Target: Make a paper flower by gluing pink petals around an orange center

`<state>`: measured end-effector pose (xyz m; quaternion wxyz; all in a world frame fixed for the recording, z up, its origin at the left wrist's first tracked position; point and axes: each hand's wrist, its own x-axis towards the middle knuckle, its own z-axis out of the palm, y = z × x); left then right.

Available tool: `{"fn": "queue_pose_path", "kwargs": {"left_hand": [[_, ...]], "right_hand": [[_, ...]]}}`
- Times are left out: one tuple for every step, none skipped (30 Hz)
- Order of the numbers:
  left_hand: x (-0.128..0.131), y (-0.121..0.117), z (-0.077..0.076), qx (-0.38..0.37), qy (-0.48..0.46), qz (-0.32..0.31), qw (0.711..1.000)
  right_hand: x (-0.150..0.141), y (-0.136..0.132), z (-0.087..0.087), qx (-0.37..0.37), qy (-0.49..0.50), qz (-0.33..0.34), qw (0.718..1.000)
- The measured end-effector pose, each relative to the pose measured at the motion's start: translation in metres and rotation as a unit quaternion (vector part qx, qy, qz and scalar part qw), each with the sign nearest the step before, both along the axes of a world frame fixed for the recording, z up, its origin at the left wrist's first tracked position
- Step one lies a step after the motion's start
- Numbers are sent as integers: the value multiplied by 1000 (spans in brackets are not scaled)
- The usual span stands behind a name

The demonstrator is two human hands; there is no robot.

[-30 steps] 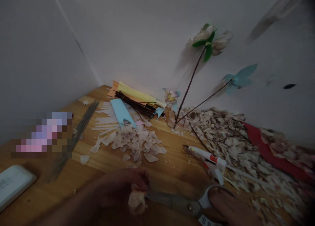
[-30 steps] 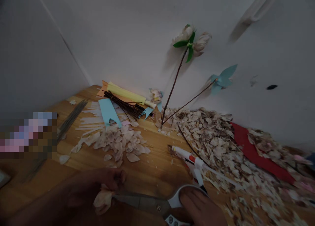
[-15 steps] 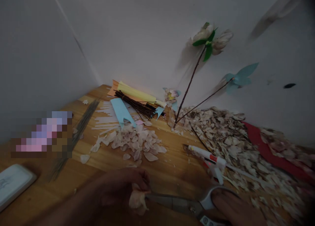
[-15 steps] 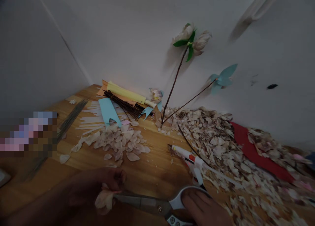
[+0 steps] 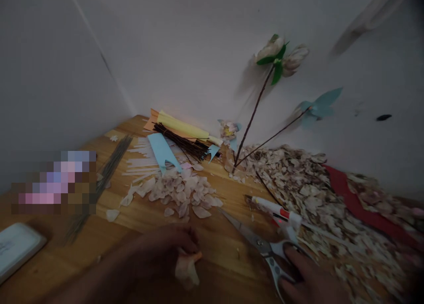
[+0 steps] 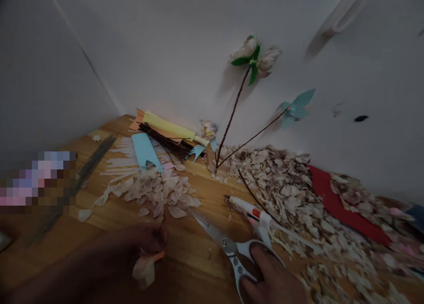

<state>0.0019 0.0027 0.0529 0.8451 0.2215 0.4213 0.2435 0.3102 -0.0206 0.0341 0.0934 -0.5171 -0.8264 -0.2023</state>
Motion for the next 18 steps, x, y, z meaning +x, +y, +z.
{"fn": "queue_pose_path", "kwargs": {"left_hand": [[1, 1, -4, 13, 8, 16, 1000], [2, 2, -8, 26, 15, 30, 999], [3, 3, -12, 40, 21, 44, 998], [3, 3, -16, 57, 29, 52, 997], [3, 3, -19, 76, 38, 54, 995], [4, 3, -21, 104, 53, 53, 992], [4, 2, -22, 135, 74, 46, 987], [4, 1, -22, 169, 97, 36, 980], [4, 0, -21, 201, 124, 24, 971], [5, -1, -20, 226, 151, 8, 962], [6, -3, -18, 242, 174, -9, 955], [6, -4, -17, 255, 197, -22, 946], [7, -6, -16, 266, 220, -34, 938], [8, -8, -16, 273, 243, -45, 930], [8, -9, -16, 280, 263, -51, 922], [8, -10, -17, 285, 276, -55, 916], [8, -11, -18, 288, 283, -54, 913], [8, -12, -19, 287, 282, -50, 914]], "right_hand": [[-1, 0, -2, -27, 10, -9, 1000], [-4, 0, -3, -60, 24, -15, 998], [-7, -1, -4, -98, 38, -21, 994], [-11, -1, -3, -137, 52, -27, 989], [-16, -2, -2, -174, 64, -32, 982], [-20, -2, -1, -206, 74, -37, 975], [-23, -3, 0, -230, 85, -42, 969], [-25, -3, 1, -250, 94, -47, 963], [-27, -3, 2, -263, 104, -52, 958], [-28, -3, 3, -273, 113, -55, 954], [-28, -3, 3, -283, 122, -57, 950], [-28, -3, 4, -291, 129, -56, 946], [-27, -3, 4, -296, 134, -52, 944], [-27, -3, 4, -300, 138, -48, 943], [-26, -3, 5, -304, 140, -47, 941], [-26, -3, 5, -307, 141, -48, 940], [-27, -3, 5, -311, 141, -49, 939], [-27, -3, 5, -314, 141, -49, 938]]}}
